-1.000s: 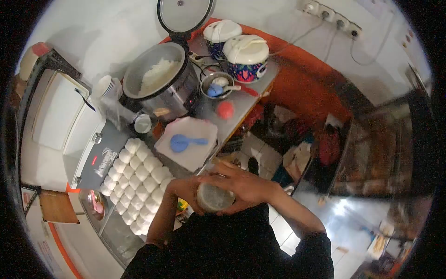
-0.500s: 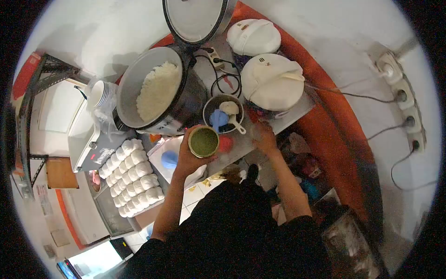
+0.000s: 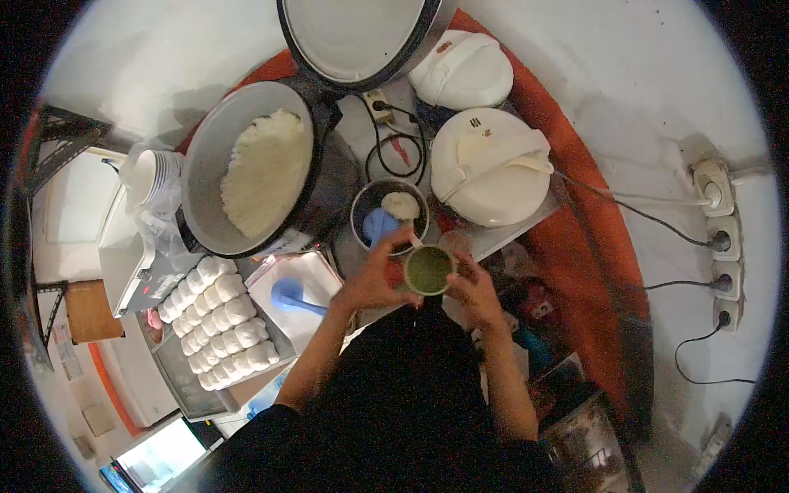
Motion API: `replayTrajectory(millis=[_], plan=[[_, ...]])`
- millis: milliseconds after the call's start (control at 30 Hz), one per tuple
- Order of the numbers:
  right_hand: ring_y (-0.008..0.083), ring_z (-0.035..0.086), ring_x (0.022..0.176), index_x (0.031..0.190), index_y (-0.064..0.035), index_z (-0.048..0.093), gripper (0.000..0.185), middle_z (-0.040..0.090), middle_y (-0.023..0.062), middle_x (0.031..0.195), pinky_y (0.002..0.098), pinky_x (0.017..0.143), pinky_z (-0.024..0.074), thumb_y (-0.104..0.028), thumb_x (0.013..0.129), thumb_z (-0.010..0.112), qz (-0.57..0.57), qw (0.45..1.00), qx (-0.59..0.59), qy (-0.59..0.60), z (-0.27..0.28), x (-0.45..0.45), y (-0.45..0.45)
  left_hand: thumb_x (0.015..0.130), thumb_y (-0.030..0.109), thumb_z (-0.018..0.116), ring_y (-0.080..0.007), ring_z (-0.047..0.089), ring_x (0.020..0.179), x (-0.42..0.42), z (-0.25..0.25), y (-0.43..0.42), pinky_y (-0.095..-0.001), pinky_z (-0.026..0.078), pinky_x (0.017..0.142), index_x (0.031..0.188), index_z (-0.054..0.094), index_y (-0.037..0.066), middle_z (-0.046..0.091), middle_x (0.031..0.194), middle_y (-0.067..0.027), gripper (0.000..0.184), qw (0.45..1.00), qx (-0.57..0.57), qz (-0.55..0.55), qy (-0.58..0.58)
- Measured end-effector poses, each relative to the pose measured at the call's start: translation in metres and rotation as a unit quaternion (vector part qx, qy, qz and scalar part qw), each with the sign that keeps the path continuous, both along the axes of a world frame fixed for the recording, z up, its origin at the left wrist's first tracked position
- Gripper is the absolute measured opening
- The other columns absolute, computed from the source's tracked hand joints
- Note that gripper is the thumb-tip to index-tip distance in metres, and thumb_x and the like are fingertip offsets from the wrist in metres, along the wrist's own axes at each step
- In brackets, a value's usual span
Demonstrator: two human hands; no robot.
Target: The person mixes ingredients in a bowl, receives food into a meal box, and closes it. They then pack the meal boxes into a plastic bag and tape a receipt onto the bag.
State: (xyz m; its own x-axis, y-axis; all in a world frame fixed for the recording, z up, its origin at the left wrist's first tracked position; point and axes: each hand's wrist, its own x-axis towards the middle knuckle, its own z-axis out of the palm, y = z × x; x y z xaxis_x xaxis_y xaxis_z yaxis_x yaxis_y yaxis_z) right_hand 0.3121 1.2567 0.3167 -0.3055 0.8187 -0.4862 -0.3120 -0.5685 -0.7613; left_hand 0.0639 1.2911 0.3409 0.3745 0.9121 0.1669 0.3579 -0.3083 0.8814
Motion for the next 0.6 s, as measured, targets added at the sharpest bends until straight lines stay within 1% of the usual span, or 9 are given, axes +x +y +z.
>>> replayTrajectory(millis=[67,133,200,267,333,367,433,567,600], plan=[[0.0297,0.056,0.128,0.151,-0.0007,0.037,0.069,0.052,0.0157,0.144,0.0455,0.104,0.0505,-0.023,0.094,0.070,-0.094,0.995,-0.031,0.009,-0.012,0.013,-0.003,0.089,0.024,0.076,-0.0329,0.057,0.126,-0.030,-0.033,0.008,-0.0417,0.047,0.105,0.134,0.051,0.004,0.057,0.135,-0.0179,0.055,0.967,-0.166,0.186,-0.050],[0.0295,0.058,0.126,0.152,-0.0007,0.035,0.068,0.052,0.0155,0.144,0.0443,0.103,0.0516,-0.016,0.094,0.068,-0.128,0.991,-0.041,-0.017,-0.016,0.017,-0.008,0.098,0.020,0.062,-0.0346,0.060,0.118,-0.065,-0.093,0.004,-0.0429,0.049,0.099,0.127,0.057,0.001,0.060,0.127,-0.0199,0.035,0.942,-0.106,0.306,0.088],[0.0285,0.059,0.125,0.152,0.0000,0.035,0.065,0.053,0.0151,0.143,0.0427,0.103,0.0526,-0.012,0.095,0.065,-0.173,0.983,-0.040,-0.036,-0.018,0.019,-0.012,0.097,0.019,0.062,-0.0374,0.063,0.110,-0.080,-0.170,-0.002,-0.0466,0.049,0.095,0.125,0.056,0.001,0.062,0.120,-0.0210,0.034,0.938,-0.054,0.304,0.159],[0.0283,0.060,0.123,0.150,0.0009,0.036,0.065,0.053,0.0156,0.141,0.0436,0.102,0.0531,-0.015,0.095,0.067,-0.183,0.981,-0.028,-0.059,-0.013,0.013,-0.012,0.097,0.019,0.063,-0.0403,0.066,0.102,-0.081,-0.176,-0.003,-0.0503,0.050,0.090,0.124,0.055,0.001,0.065,0.114,-0.0222,0.033,0.926,0.003,0.295,0.234],[0.0281,0.062,0.122,0.149,0.0018,0.037,0.065,0.054,0.0161,0.140,0.0445,0.101,0.0536,-0.018,0.095,0.068,-0.190,0.978,-0.011,-0.081,-0.013,0.010,-0.005,0.094,0.017,0.066,-0.0404,0.067,0.093,-0.078,-0.177,0.006,-0.0513,0.052,0.084,0.123,0.055,-0.002,0.067,0.101,-0.0237,0.037,0.919,-0.301,0.243,0.082],[0.0284,0.061,0.123,0.149,0.0026,0.036,0.067,0.053,0.0167,0.141,0.0438,0.101,0.0535,-0.019,0.095,0.069,-0.179,0.980,-0.005,-0.085,-0.016,0.011,-0.004,0.094,0.017,0.066,-0.0404,0.067,0.093,-0.072,-0.176,0.007,-0.0513,0.052,0.084,0.123,0.055,-0.002,0.067,0.101,-0.0237,0.037,0.919,-0.301,0.241,0.082],[0.0287,0.060,0.123,0.149,0.0033,0.036,0.069,0.052,0.0172,0.142,0.0431,0.102,0.0534,-0.019,0.094,0.070,-0.170,0.981,-0.005,-0.091,-0.017,0.006,-0.003,0.090,0.013,0.067,-0.0382,0.068,0.091,-0.063,-0.178,0.002,-0.0483,0.053,0.082,0.124,0.056,-0.001,0.069,0.093,-0.0236,0.038,0.936,-0.140,0.308,0.102],[0.0287,0.059,0.125,0.149,0.0038,0.036,0.075,0.050,0.0170,0.143,0.0417,0.101,0.0536,-0.023,0.091,0.074,-0.153,0.980,0.006,-0.129,-0.014,-0.008,0.010,0.088,0.007,0.066,-0.0373,0.070,0.086,-0.070,-0.160,-0.016,-0.0463,0.054,0.076,0.128,0.056,0.001,0.070,0.089,-0.0202,0.041,0.939,-0.158,0.297,0.076],[0.0282,0.058,0.125,0.149,0.0038,0.036,0.077,0.050,0.0169,0.143,0.0415,0.101,0.0535,-0.025,0.091,0.076,-0.139,0.980,0.021,-0.143,-0.017,-0.011,0.016,0.089,0.009,0.066,-0.0327,0.069,0.083,-0.077,-0.162,-0.023,-0.0447,0.054,0.076,0.130,0.055,0.002,0.069,0.089,-0.0168,0.044,0.944,-0.152,0.279,0.086]])
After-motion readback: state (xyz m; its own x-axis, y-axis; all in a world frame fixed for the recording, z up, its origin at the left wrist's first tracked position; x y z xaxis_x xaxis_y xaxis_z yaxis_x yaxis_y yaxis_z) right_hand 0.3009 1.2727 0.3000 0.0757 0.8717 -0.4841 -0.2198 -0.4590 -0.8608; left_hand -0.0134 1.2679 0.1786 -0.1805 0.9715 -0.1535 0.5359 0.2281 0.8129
